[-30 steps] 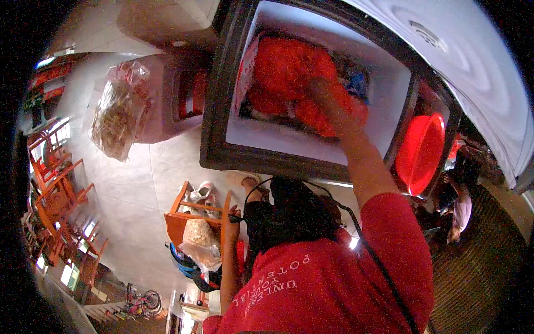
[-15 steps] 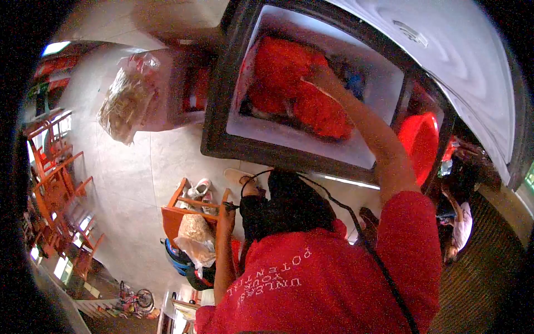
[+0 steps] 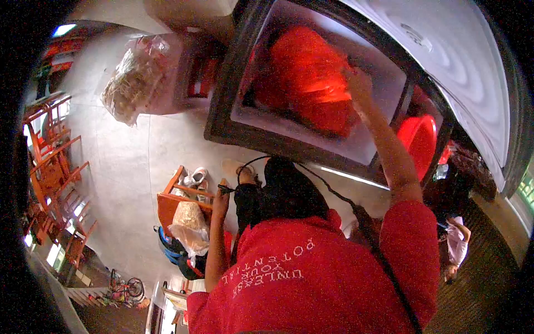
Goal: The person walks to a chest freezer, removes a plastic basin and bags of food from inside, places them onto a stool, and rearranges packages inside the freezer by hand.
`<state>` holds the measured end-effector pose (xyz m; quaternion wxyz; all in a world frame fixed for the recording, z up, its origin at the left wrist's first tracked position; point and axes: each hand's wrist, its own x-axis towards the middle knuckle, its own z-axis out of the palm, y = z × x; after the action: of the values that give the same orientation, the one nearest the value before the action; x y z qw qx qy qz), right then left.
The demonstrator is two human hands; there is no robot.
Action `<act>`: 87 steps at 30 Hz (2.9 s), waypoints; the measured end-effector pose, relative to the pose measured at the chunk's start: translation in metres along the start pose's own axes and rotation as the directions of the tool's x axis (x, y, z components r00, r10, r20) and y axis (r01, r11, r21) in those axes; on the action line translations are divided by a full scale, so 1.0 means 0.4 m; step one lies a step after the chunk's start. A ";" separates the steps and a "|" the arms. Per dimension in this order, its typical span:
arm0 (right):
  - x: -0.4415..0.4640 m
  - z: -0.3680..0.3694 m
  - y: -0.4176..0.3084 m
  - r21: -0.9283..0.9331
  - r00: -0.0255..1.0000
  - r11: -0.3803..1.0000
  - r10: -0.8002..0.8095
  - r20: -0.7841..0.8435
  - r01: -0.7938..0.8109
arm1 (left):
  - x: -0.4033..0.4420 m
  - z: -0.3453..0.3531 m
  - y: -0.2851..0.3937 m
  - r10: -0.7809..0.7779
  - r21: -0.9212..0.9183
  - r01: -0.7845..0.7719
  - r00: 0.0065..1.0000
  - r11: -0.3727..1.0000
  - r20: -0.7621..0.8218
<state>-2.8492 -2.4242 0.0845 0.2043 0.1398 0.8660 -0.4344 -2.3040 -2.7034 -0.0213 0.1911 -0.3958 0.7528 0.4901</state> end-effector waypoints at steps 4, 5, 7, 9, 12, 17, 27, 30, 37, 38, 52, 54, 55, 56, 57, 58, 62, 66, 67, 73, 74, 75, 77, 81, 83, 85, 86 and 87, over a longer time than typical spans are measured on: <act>-0.049 0.078 0.037 -0.176 0.997 0.984 -0.025 0.073 0.038 | -0.026 -0.032 0.099 -0.037 -0.021 0.037 0.999 0.999 0.023; -0.065 0.095 0.028 -0.092 0.992 0.994 -0.041 0.118 0.052 | -0.033 -0.038 0.110 -0.039 -0.077 0.042 0.999 0.996 0.033; -0.080 0.108 -0.003 -0.057 0.985 0.996 -0.054 0.163 0.064 | -0.033 -0.049 0.102 -0.054 -0.087 0.058 0.998 0.995 0.045; -0.075 0.111 -0.040 -0.169 0.984 0.984 -0.035 0.173 0.065 | -0.022 -0.038 0.046 -0.092 -0.001 0.092 0.995 0.996 0.045; -0.088 0.130 -0.032 -0.293 0.961 0.937 -0.117 0.251 0.190 | -0.025 -0.073 0.115 -0.161 0.031 0.159 0.984 0.987 0.080; -0.072 0.221 0.266 -0.669 0.815 0.491 -0.476 0.330 0.557 | -0.032 -0.048 0.072 -0.001 -0.101 -0.003 0.999 0.995 -0.040; -0.066 0.145 -0.049 -0.206 0.945 0.926 -0.292 0.146 0.318 | -0.063 -0.106 0.193 -0.016 0.008 0.017 0.993 1.000 -0.118; -0.133 0.073 -0.145 -0.186 0.951 0.936 -0.275 0.138 0.298 | -0.057 -0.116 0.175 0.024 -0.049 -0.028 0.996 0.998 -0.090; -0.414 -0.047 -0.452 -0.094 0.850 0.845 -0.518 0.096 0.526 | 0.041 -0.152 0.154 0.204 -0.119 -0.254 0.923 0.960 -0.325; -0.457 -0.052 -0.489 -0.034 0.837 0.838 -0.540 0.087 0.544 | 0.050 -0.182 0.177 0.170 -0.181 -0.246 0.919 0.952 -0.356; -1.024 0.171 -0.736 0.097 0.386 0.446 -0.849 0.362 0.890 | -0.208 -0.568 0.542 0.587 0.304 -0.700 0.203 0.647 -0.783; -1.079 0.263 -0.739 0.142 0.297 0.393 -0.846 0.442 0.908 | -0.263 -0.568 0.538 0.556 0.349 -0.611 0.185 0.711 -0.810; -1.100 0.319 -0.727 0.146 0.254 0.360 -0.843 0.475 0.922 | -0.277 -0.572 0.528 0.556 0.392 -0.538 0.182 0.747 -0.811; -1.088 0.383 -0.706 0.152 0.211 0.328 -0.836 0.506 0.933 | -0.290 -0.589 0.500 0.557 0.431 -0.461 0.180 0.776 -0.811; -1.102 0.427 -0.711 0.175 0.142 0.362 -0.699 0.701 0.916 | -0.305 -0.608 0.464 0.505 0.355 -0.487 0.219 0.798 -0.835; -1.174 0.499 -0.695 0.231 0.067 0.331 -0.688 0.723 0.915 | -0.318 -0.626 0.434 0.454 0.277 -0.513 0.258 0.812 -0.853; -1.364 0.713 -0.681 0.355 -0.269 0.096 -0.479 0.835 0.930 | -0.381 -0.698 0.277 0.210 0.100 -0.293 0.373 0.951 -0.904; -1.537 0.955 -0.602 0.517 -0.464 0.101 -0.321 0.825 0.850 | -0.365 -0.747 -0.008 0.182 0.180 -0.245 -0.016 0.953 -0.983; -1.581 1.011 -0.592 0.511 -0.474 0.088 -0.268 0.839 0.855 | -0.376 -0.774 -0.071 0.075 0.073 -0.254 -0.002 0.964 -0.997; -1.718 1.247 -0.502 0.761 -0.744 -0.054 -0.263 0.614 0.647 | -0.540 -0.868 -0.400 -0.272 -0.281 -0.073 0.105 0.957 -0.956; -1.717 1.263 -0.492 0.742 -0.739 -0.116 -0.276 0.615 0.660 | -0.564 -0.873 -0.441 -0.300 -0.304 -0.017 0.104 0.953 -0.948; -1.704 1.258 -0.490 0.687 -0.664 0.050 -0.219 0.715 0.725 | -0.562 -0.866 -0.508 -0.235 -0.235 0.000 0.009 0.972 -0.972; -1.626 1.256 -0.471 0.548 -0.540 0.167 -0.096 0.836 0.820 | -0.519 -0.836 -0.659 -0.098 -0.107 0.050 -0.161 0.993 -0.982; -1.369 1.215 -0.415 -0.045 -0.053 0.528 0.170 0.984 0.848 | -0.589 -0.832 -0.836 -0.255 -0.258 0.213 -0.041 0.942 -0.966; -1.313 1.144 -0.416 -0.187 0.116 0.431 0.187 0.976 0.883 | -0.609 -0.804 -0.915 -0.192 -0.225 0.228 -0.160 0.947 -0.968; -1.132 1.087 -0.349 -0.149 0.086 0.481 0.151 0.985 0.864 | -0.612 -0.751 -0.957 -0.388 -0.376 0.330 -0.033 0.866 -0.921; -1.077 1.055 -0.329 -0.246 0.177 0.423 0.197 0.964 0.872 | -0.611 -0.717 -0.969 -0.482 -0.436 0.387 0.024 0.812 -0.876; -1.025 1.025 -0.307 -0.339 0.267 0.361 0.236 0.934 0.869 | -0.609 -0.688 -0.978 -0.626 -0.533 0.444 0.086 0.721 -0.775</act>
<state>-2.4458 -2.8543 0.1437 0.5597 -0.4773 0.6763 0.0395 -1.8206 -2.9294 0.0368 -0.1410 -0.8589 0.4764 0.1243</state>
